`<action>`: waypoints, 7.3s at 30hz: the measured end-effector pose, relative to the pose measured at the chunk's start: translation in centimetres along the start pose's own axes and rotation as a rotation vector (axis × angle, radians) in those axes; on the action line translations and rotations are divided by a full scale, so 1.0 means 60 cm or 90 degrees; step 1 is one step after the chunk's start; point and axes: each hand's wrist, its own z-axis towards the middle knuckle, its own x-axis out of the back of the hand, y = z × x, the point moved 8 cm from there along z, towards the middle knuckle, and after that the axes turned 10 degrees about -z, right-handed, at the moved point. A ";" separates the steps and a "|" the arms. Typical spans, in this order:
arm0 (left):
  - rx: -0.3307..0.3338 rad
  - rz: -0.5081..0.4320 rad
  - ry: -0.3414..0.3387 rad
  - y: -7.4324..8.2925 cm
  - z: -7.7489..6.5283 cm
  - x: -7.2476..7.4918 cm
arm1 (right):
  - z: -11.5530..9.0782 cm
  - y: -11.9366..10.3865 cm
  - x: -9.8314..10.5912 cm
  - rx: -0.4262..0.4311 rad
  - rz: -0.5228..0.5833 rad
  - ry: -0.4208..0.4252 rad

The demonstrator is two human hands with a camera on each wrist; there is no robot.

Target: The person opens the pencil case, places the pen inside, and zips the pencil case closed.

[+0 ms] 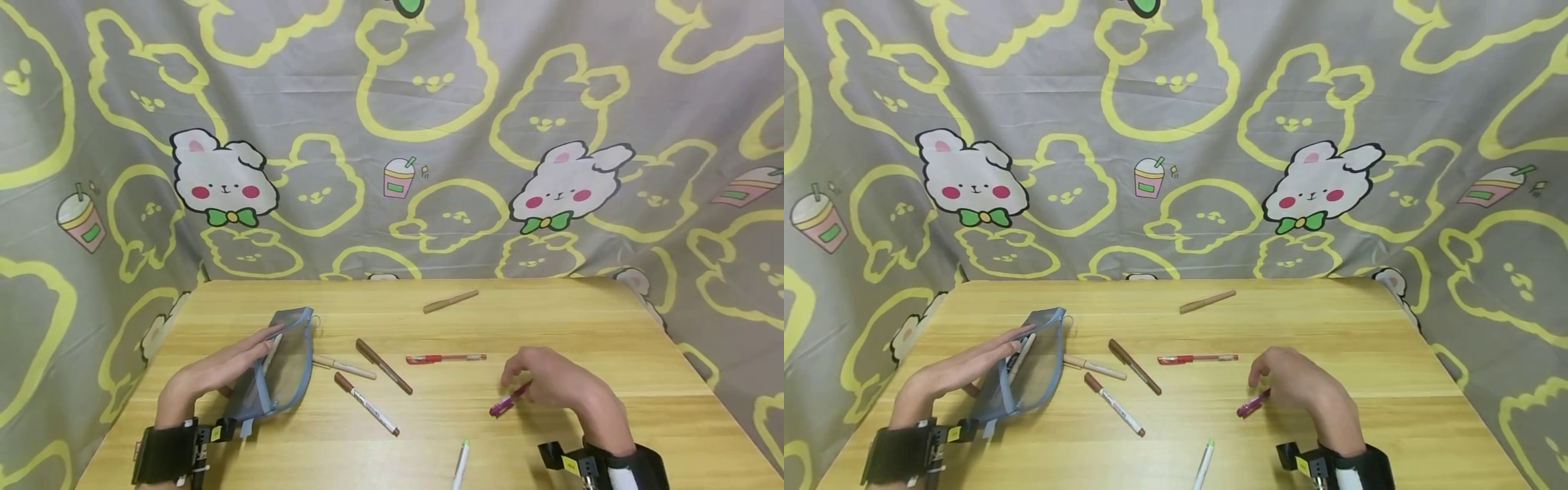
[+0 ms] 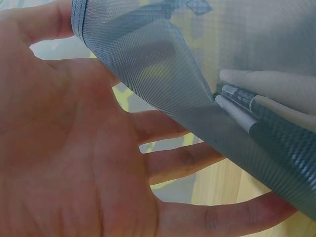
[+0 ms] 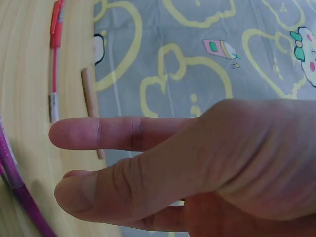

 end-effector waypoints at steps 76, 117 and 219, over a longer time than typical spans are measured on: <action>0.005 0.019 -0.006 0.004 -0.001 -0.002 | 0.033 -0.009 0.013 -0.099 0.041 0.209; 0.010 0.016 -0.014 0.006 0.005 -0.006 | 0.097 -0.218 0.044 -0.006 0.290 0.339; -0.014 0.005 -0.015 0.010 -0.002 -0.001 | 0.158 -0.327 -0.043 0.189 0.214 0.221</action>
